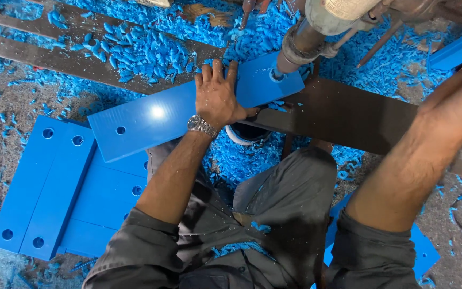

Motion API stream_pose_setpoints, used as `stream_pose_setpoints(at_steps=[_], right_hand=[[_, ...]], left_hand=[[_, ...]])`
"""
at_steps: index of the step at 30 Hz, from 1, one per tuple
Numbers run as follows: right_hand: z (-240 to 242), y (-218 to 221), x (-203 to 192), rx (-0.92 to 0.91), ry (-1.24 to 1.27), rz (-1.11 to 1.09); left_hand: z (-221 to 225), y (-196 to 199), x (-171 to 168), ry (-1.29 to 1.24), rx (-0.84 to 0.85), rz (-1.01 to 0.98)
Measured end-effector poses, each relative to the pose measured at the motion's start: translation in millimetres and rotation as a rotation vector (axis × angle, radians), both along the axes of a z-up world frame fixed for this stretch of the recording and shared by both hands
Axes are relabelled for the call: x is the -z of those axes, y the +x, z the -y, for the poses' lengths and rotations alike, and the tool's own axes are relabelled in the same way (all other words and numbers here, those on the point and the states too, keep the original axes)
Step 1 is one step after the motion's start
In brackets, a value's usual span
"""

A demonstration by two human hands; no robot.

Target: The person sits at a drill press and drills holes into long blue plastic bars, holding each bar steady on their lap while the drill cuts. They reposition the bar between holes, clear blue plastic shavings by hand, and stack finished bars with other drilled plastic blocks.

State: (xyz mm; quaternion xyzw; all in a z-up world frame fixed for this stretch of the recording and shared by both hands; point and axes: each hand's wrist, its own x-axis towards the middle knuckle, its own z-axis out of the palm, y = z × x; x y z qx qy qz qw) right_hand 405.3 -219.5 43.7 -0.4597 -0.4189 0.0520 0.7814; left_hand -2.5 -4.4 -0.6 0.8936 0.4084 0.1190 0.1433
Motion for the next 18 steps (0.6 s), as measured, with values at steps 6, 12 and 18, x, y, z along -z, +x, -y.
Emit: stream_pose_setpoints(at_steps=[6,12,18], right_hand=[[2,-16,-6,-0.013,0.122,-0.015],[0,-16,-4,0.059,0.14,0.045],[-8,-8,-1,0.089,0.194,0.0]], left_hand=[[-1,2,-3,0.002,-0.004,-0.008],[-7,3,-5,0.009,0.001,-0.019],[-4,3,-10,-0.046,0.004,-0.035]])
